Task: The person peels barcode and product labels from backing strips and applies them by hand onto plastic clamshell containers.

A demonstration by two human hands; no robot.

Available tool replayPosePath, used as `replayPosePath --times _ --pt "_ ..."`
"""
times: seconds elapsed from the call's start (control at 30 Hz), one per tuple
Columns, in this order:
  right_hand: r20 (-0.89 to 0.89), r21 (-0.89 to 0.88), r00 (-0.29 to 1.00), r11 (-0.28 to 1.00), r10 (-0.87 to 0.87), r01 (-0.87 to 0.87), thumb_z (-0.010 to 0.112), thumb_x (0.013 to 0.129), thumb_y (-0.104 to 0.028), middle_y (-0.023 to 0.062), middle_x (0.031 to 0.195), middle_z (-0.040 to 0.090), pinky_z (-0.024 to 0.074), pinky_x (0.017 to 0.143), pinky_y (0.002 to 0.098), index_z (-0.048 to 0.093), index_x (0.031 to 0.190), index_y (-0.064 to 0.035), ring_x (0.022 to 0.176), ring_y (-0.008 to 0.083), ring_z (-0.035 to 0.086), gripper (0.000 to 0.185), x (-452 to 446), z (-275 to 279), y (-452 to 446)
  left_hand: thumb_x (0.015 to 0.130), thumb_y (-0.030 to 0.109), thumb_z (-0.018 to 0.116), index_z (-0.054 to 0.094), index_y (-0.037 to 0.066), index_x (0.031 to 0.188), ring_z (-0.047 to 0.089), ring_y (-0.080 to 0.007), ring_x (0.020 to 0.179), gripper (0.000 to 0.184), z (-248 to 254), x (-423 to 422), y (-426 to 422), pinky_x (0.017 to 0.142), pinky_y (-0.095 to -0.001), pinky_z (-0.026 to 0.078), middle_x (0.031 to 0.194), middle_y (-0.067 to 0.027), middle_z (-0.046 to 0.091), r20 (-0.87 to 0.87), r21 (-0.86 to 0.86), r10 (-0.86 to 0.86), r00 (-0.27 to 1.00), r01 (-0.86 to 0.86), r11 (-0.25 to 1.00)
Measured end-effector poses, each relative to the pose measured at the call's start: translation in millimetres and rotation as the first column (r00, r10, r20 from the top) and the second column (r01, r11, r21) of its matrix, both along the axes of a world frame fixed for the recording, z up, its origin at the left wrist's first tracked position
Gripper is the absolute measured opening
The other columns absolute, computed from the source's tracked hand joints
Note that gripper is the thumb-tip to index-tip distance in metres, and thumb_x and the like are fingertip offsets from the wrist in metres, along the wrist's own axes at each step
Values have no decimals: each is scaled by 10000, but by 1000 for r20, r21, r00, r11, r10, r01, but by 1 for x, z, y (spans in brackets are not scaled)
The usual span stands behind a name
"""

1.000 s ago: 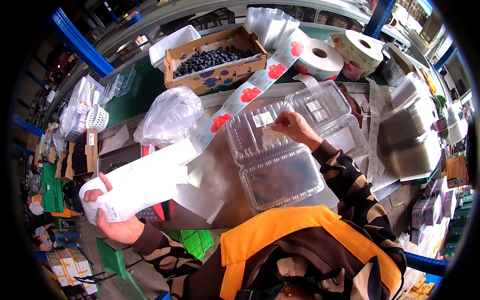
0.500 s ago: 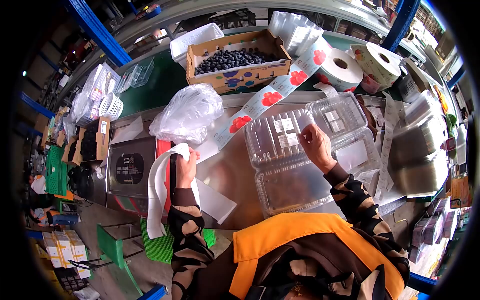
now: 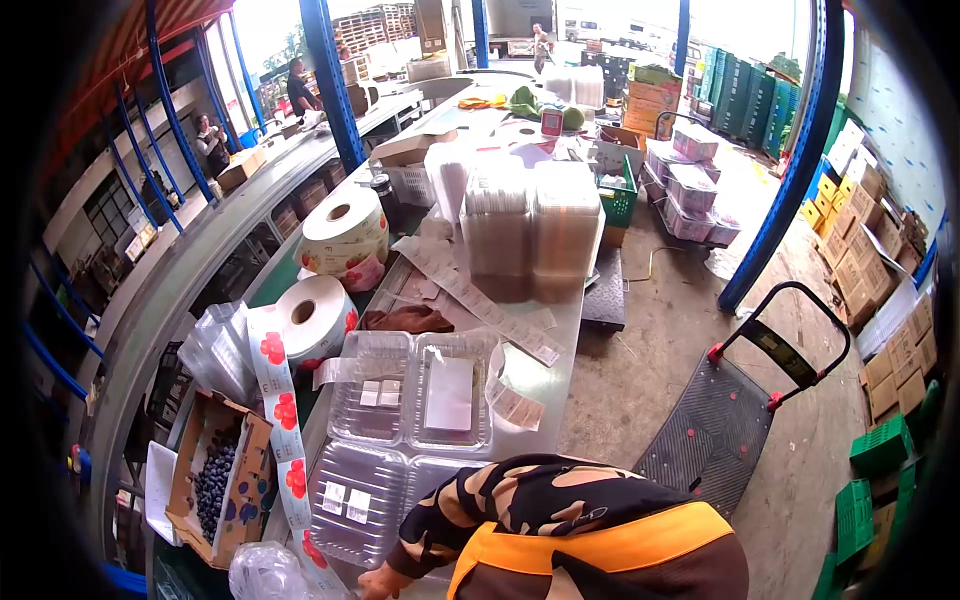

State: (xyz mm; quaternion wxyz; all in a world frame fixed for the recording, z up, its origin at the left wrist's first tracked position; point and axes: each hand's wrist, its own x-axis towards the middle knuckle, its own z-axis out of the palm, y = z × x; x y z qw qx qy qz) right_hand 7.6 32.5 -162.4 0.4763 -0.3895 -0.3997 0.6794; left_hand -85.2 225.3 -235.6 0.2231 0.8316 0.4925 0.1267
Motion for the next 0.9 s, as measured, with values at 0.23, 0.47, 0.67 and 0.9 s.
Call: replayPosePath --times 0.23,0.47,0.67,0.9 --pt "-65 -89 865 866 -498 492 616 831 -188 83 753 616 504 619 341 604 971 55 705 186 619 282 -9 -39 57 856 43 574 521 -50 1200 604 -324 1063 361 6 -12 -1 902 -435 466 1144 -204 622 62 -33 4 998 -2 999" --pt "126 260 722 725 -681 638 602 881 -197 62 702 610 471 630 345 647 936 25 658 173 571 232 -21 -30 71 860 43 615 513 -39 1228 593 -276 1099 390 16 -48 1 927 -409 459 1188 -172 613 242 -111 16 970 12 994" --pt "-39 2 819 819 -573 573 648 921 -403 2 776 621 464 587 291 673 1034 -30 681 105 557 391 2 8 43 855 11 648 488 -17 1289 552 -211 1135 463 51 -75 1 981 -369 426 1232 -99 564 784 -381 141 605 289 878" --pt "150 85 724 738 -674 669 498 1018 -355 -30 618 462 342 471 237 496 757 -88 529 52 419 373 66 91 -57 812 -46 713 495 101 977 552 -130 948 310 159 -39 -70 894 -290 422 1042 -56 621 867 -350 111 487 435 829"
